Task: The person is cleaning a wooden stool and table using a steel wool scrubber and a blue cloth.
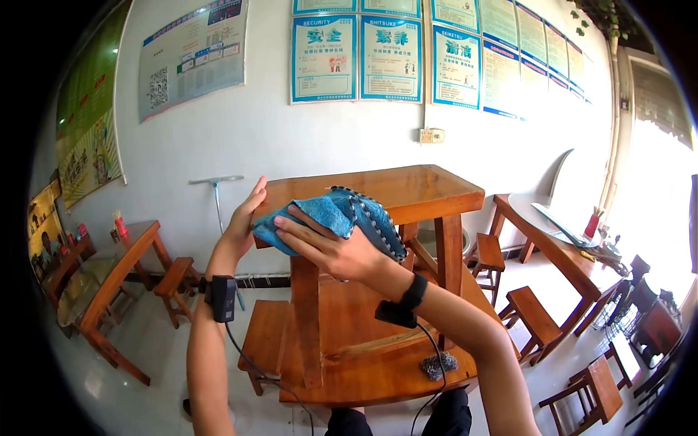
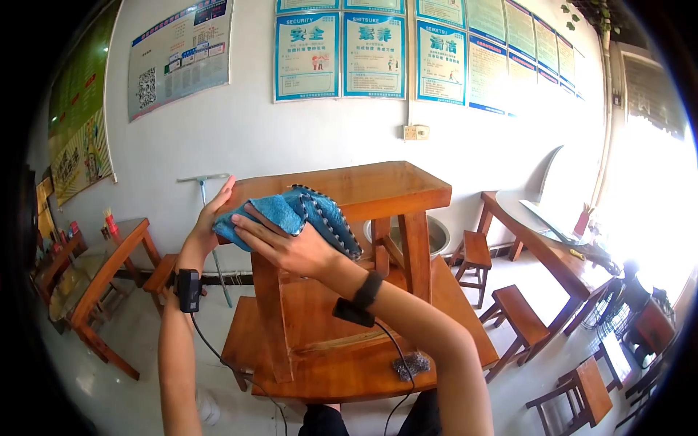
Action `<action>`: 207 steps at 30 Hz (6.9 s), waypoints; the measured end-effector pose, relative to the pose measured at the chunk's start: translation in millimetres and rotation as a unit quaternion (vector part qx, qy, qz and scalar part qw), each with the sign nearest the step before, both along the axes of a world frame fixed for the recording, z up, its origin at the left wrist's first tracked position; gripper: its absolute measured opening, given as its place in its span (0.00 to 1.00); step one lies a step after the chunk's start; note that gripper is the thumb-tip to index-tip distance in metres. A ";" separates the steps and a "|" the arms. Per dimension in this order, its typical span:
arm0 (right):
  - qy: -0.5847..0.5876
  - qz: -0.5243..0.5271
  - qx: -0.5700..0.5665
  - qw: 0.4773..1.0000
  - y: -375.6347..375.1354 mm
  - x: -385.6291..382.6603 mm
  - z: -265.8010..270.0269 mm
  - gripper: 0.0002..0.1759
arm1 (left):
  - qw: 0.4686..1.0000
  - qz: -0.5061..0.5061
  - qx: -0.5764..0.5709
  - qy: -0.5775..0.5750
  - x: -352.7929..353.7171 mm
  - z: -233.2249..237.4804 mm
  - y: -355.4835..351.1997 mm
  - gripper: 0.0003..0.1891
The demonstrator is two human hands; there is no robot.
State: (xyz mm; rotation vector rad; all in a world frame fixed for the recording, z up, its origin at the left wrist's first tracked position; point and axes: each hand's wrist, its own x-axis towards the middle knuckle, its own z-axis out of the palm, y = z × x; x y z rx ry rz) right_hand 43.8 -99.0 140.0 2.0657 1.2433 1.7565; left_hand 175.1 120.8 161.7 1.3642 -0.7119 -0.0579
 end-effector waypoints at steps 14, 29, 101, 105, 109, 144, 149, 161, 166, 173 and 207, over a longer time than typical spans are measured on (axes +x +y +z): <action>-0.048 -0.049 -0.025 0.997 -153.2 -23.2 -3.8 0.25 | 0.998 -0.058 0.001 0.011 -6.6 2.7 2.3 0.43; 0.378 -0.259 0.115 0.882 -173.2 -87.1 73.3 0.22 | 0.999 -0.038 -0.014 -0.018 -2.5 1.7 -1.1 0.44; 0.286 -0.133 0.528 0.788 -205.6 -106.8 -178.2 0.20 | 0.951 0.277 0.031 -0.133 -121.8 -150.3 -70.5 0.27; 0.338 -0.112 0.538 0.764 -221.1 -121.9 -230.3 0.27 | 0.943 0.287 0.016 -0.164 -121.3 -147.4 -70.3 0.19; 0.425 -0.100 0.560 0.704 -233.9 -144.8 -290.2 0.44 | 0.951 0.267 0.025 -0.155 -106.0 -155.1 -67.0 0.19; 0.343 -0.108 0.597 0.718 -188.1 -201.6 -337.6 0.54 | 0.959 0.215 0.041 -0.178 -80.3 -159.8 -45.4 0.16; 0.368 -0.082 0.570 0.730 -199.3 -197.3 -323.4 0.49 | 0.945 0.249 0.053 -0.206 -83.2 -160.7 -47.5 0.21; 0.317 -0.471 0.477 0.671 -242.9 -206.2 -338.5 0.37 | 0.935 0.291 0.034 -0.198 -70.9 -166.5 -47.2 0.21; 0.307 -0.554 0.427 0.645 -237.3 -199.2 -331.6 0.42 | 0.924 0.307 0.049 -0.224 -93.9 -162.4 -54.9 0.29; 0.159 -0.623 0.460 0.612 -203.9 -250.3 -320.0 0.40 | 0.897 -0.010 0.002 -0.442 -289.8 -271.6 -62.5 0.04; 0.663 -0.584 0.400 0.242 -205.8 -393.8 -573.5 0.29 | 0.693 -0.237 0.643 0.224 -419.2 -669.7 -299.3 0.16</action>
